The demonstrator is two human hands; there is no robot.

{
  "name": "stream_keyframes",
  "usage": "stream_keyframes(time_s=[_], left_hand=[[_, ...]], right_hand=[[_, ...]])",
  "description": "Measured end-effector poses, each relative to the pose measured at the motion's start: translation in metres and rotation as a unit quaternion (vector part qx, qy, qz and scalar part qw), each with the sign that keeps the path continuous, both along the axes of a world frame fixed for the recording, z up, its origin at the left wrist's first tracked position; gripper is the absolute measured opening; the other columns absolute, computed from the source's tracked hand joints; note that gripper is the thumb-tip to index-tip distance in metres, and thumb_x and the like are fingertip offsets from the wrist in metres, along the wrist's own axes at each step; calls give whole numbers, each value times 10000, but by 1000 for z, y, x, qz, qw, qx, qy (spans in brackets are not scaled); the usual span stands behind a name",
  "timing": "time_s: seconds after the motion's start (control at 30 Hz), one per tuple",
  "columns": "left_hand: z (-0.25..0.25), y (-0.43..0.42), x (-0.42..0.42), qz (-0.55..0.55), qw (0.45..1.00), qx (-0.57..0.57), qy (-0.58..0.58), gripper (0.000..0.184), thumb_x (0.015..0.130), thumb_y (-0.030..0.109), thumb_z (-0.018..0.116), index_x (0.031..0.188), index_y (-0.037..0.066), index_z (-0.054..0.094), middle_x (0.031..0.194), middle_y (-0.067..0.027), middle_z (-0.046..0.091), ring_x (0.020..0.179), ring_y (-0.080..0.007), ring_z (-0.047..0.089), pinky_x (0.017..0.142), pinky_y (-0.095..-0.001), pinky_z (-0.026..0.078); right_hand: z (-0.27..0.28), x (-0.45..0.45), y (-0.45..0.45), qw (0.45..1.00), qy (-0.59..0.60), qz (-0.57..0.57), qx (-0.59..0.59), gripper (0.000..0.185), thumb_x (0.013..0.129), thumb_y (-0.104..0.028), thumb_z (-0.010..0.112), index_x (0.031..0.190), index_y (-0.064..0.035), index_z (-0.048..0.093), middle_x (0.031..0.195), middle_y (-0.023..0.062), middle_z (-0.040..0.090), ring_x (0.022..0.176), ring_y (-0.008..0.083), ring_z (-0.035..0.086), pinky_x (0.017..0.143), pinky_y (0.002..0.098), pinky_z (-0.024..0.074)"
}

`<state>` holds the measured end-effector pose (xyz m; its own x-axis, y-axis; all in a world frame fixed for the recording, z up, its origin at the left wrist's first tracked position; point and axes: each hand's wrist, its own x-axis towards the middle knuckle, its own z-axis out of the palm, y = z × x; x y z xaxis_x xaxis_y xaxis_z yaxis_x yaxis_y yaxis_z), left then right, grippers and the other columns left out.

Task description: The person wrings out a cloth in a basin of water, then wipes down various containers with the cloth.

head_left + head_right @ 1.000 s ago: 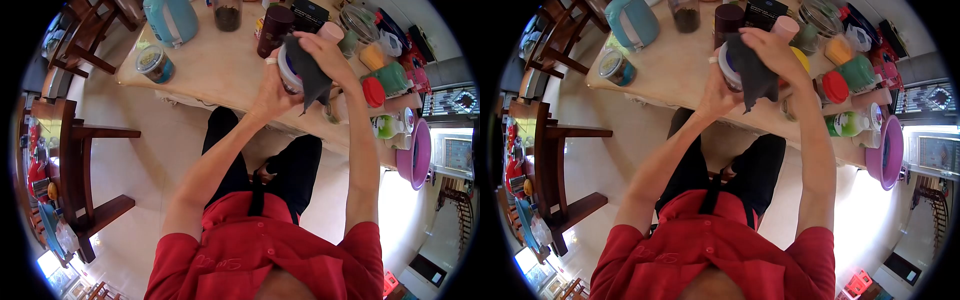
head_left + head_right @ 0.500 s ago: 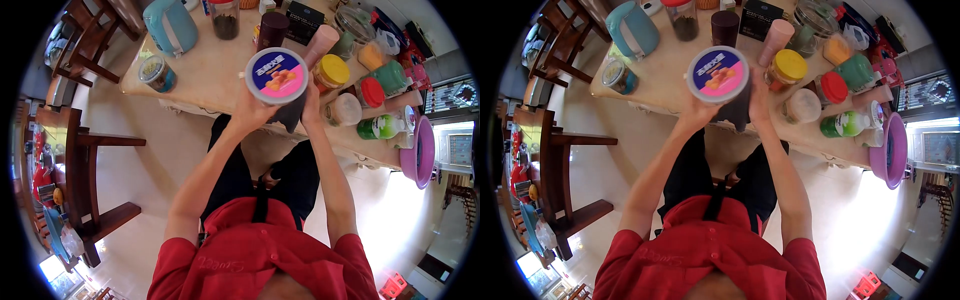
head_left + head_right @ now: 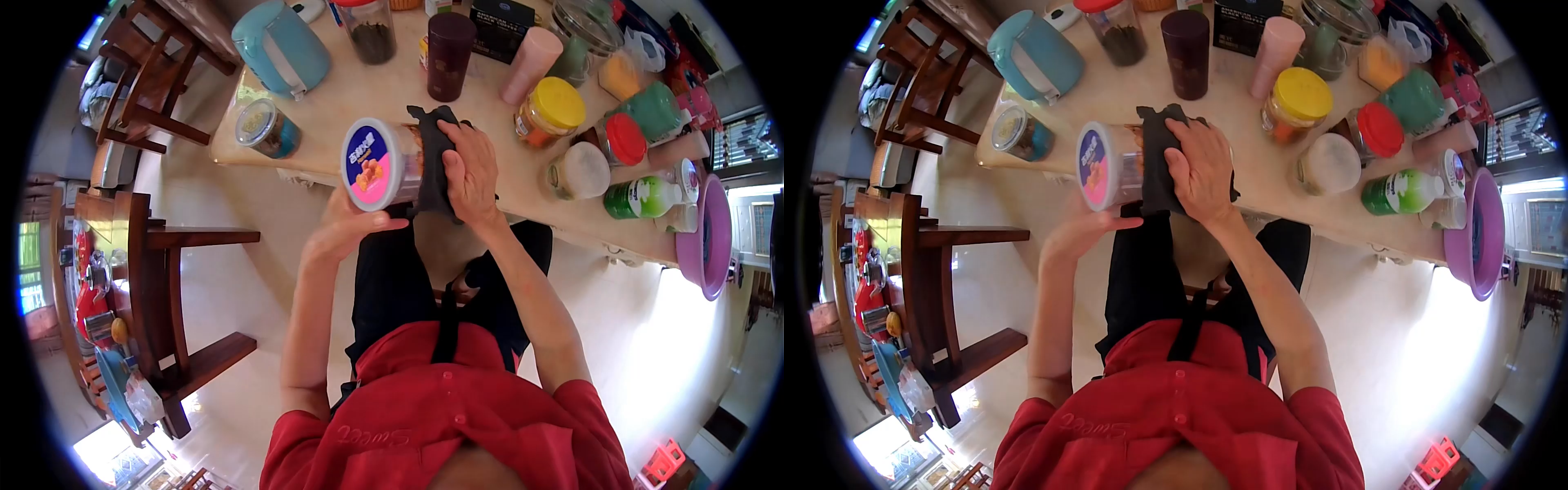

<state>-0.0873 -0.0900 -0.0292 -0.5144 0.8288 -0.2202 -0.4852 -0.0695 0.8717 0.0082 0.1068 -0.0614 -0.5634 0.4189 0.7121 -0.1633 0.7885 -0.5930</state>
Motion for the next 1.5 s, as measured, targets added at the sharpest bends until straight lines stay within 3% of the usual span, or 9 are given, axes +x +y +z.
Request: stream_keyframes(time_s=[0.27, 0.33, 0.53, 0.67, 1.1, 1.3, 1.37, 1.43, 1.5], left_hand=[[48, 6, 2, 88, 986, -128, 63, 946, 803, 266, 790, 1477, 23, 173, 1329, -126, 444, 1178, -237, 526, 857, -339, 531], [42, 19, 11, 124, 959, -158, 203, 888, 832, 247, 759, 1466, 2, 188, 1250, -127, 456, 1043, -189, 562, 801, -295, 519], [33, 33, 28, 144, 923, -117, 339, 892, 818, 201, 763, 1460, 3, 177, 1140, -108, 486, 857, -123, 559, 747, -242, 494], [40, 35, 37, 149, 948, -91, 266, 939, 767, 118, 764, 1471, 40, 147, 1104, -103, 498, 840, -138, 571, 732, -236, 496], [27, 23, 43, 84, 950, -10, 301, 1075, 672, 192, 818, 1487, 92, 124, 1261, -154, 414, 1103, -238, 545, 892, -332, 483], [25, 18, 37, 42, 910, -72, 406, 1111, 555, 290, 855, 1447, 39, 242, 1342, -160, 322, 1260, -279, 388, 1013, -402, 376], [26, 16, 30, 8, 835, -78, 545, 1108, 550, 301, 854, 1439, 39, 246, 1360, -169, 313, 1245, -278, 402, 1011, -396, 379], [33, 14, 28, -15, 833, -74, 548, 1147, 573, 241, 850, 1483, 58, 176, 1389, -176, 292, 1225, -264, 425, 960, -382, 428], [46, 10, 30, -42, 915, -119, 383, 1203, 608, 144, 830, 1528, 85, 56, 1416, -173, 267, 1216, -262, 448, 936, -375, 463]], right_hand=[[-17, 13, -1, 998, -28, -11, 54, 399, 921, -295, 542, 1202, -14, 585, 1100, 200, 602, 1079, 387, 547, 1027, 501, 348], [-17, 16, -4, 998, -23, -21, 53, 403, 918, -297, 547, 1208, -18, 584, 1112, 198, 600, 1094, 385, 544, 1037, 508, 337], [26, 12, -30, 999, -49, 20, -7, 393, 909, -251, 563, 1234, -30, 574, 1147, 184, 600, 1125, 354, 537, 1046, 498, 330], [35, 10, -26, 996, -37, 79, -38, 385, 926, -258, 533, 1241, -40, 579, 1166, 164, 611, 1143, 345, 542, 1073, 481, 320], [-31, 32, 21, 988, -118, -55, -83, 325, 986, -265, 434, 1185, -97, 628, 1181, 105, 631, 1183, 248, 532, 1111, 463, 235], [40, 29, -14, 985, -81, 110, -105, 300, 970, -250, 482, 1166, -89, 642, 1163, 125, 641, 1150, 277, 560, 1074, 460, 311], [44, 27, -11, 978, -88, 152, -113, 305, 975, -249, 478, 1166, -82, 647, 1167, 146, 642, 1140, 302, 570, 1067, 451, 331], [37, 26, -8, 982, -81, 136, -98, 292, 965, -248, 502, 1145, -77, 654, 1110, 141, 660, 1076, 311, 595, 1032, 446, 372], [23, 25, 1, 985, -93, 117, -82, 283, 954, -236, 514, 1140, -75, 655, 1090, 141, 660, 1055, 310, 597, 1017, 444, 384]])
